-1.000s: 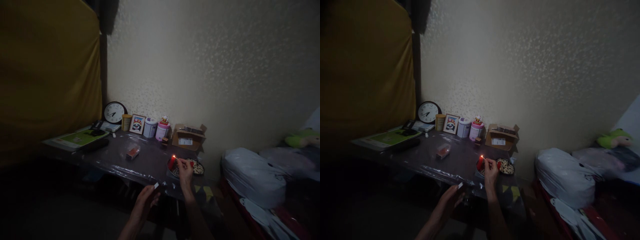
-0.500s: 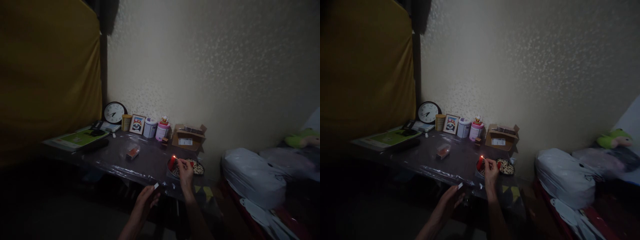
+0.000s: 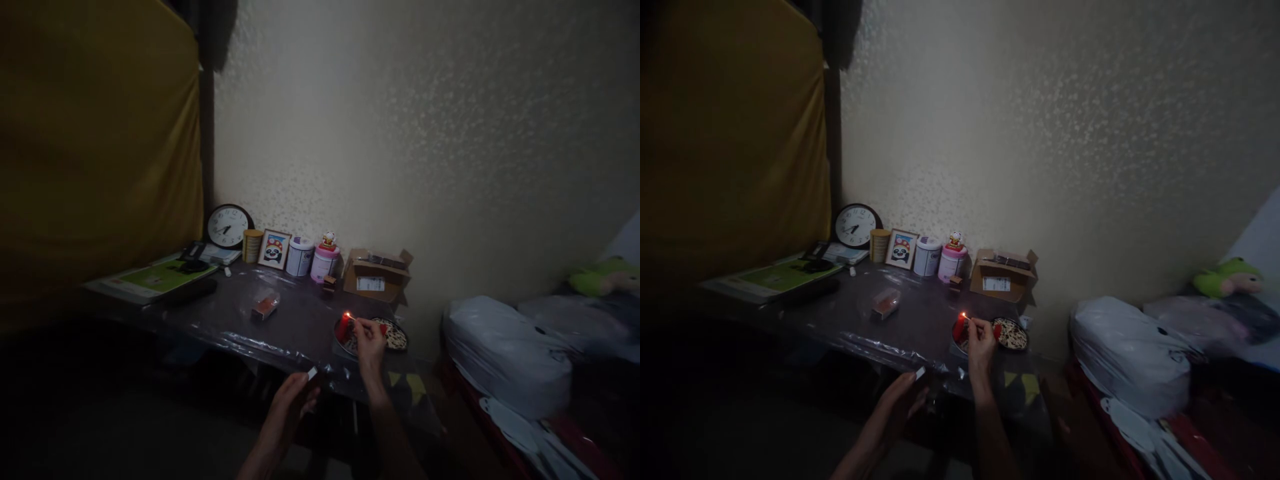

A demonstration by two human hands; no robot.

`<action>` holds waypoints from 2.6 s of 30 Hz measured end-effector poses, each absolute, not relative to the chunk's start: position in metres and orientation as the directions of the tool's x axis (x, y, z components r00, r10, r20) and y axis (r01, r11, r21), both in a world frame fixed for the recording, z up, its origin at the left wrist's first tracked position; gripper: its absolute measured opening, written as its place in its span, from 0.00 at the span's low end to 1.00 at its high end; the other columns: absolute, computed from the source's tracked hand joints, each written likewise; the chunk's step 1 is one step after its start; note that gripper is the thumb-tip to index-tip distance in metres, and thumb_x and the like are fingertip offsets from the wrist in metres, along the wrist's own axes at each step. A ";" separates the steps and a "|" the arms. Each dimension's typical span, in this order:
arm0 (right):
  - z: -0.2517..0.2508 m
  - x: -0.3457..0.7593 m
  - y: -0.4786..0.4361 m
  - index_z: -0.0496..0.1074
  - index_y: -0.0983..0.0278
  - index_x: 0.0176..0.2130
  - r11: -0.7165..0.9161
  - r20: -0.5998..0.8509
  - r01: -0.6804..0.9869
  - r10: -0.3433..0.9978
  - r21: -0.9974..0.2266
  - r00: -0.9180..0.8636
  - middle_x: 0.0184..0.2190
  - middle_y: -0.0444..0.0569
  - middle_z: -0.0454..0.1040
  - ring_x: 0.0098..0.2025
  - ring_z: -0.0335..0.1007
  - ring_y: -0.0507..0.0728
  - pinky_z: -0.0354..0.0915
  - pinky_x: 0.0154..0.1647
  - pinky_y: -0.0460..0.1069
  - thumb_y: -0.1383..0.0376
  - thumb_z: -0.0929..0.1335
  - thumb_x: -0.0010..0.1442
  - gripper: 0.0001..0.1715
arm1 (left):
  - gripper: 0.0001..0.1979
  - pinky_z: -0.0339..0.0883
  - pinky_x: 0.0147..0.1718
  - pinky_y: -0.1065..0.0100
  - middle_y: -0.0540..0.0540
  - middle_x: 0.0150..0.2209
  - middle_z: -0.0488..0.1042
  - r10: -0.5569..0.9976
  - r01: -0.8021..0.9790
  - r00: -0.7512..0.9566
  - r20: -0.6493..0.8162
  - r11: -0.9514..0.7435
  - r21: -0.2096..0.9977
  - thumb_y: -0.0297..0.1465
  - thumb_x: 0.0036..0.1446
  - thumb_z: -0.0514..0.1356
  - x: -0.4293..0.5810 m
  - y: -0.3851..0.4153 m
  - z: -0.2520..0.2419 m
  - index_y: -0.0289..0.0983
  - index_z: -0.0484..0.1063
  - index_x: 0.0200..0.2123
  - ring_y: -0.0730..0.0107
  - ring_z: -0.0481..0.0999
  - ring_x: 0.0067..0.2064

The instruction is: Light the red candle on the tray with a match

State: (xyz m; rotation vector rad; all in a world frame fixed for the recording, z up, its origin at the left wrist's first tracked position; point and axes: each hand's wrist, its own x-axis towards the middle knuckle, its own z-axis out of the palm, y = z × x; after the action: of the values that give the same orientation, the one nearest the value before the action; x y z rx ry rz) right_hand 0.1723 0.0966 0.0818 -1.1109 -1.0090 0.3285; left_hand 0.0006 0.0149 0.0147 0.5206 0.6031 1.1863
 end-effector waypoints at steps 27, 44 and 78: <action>0.085 0.176 0.096 0.69 0.65 0.26 0.449 0.476 0.189 0.698 -0.873 0.535 0.21 0.44 0.71 0.24 0.68 0.53 0.65 0.28 0.48 0.58 0.69 0.42 0.13 | 0.11 0.64 0.40 0.65 0.48 0.32 0.78 0.955 -0.678 0.257 -0.146 0.286 0.677 0.39 0.43 0.64 0.002 0.016 0.014 0.38 0.74 0.28 0.63 0.75 0.38; 0.081 0.175 0.099 0.71 0.65 0.27 0.431 0.497 0.252 0.697 -0.866 0.517 0.22 0.45 0.73 0.25 0.69 0.54 0.65 0.28 0.48 0.58 0.68 0.44 0.12 | 0.12 0.63 0.43 0.62 0.46 0.35 0.79 0.956 -0.665 0.255 -0.146 0.283 0.692 0.40 0.45 0.63 0.001 0.015 0.014 0.39 0.74 0.30 0.61 0.76 0.41; 0.053 0.336 0.086 0.73 0.64 0.20 0.005 0.429 0.506 0.540 -0.862 0.724 0.22 0.50 0.75 0.27 0.69 0.60 0.62 0.29 0.51 0.57 0.66 0.38 0.13 | 0.17 0.61 0.49 0.57 0.43 0.44 0.77 0.920 -0.559 0.315 -0.233 0.379 0.738 0.44 0.42 0.63 0.002 0.019 0.007 0.40 0.74 0.33 0.54 0.72 0.49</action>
State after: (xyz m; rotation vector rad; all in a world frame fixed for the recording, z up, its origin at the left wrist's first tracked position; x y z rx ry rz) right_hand 0.3360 0.0862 0.0527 -1.6316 -0.8584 0.0323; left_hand 0.0018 0.0189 0.0071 0.5984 0.7129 1.0541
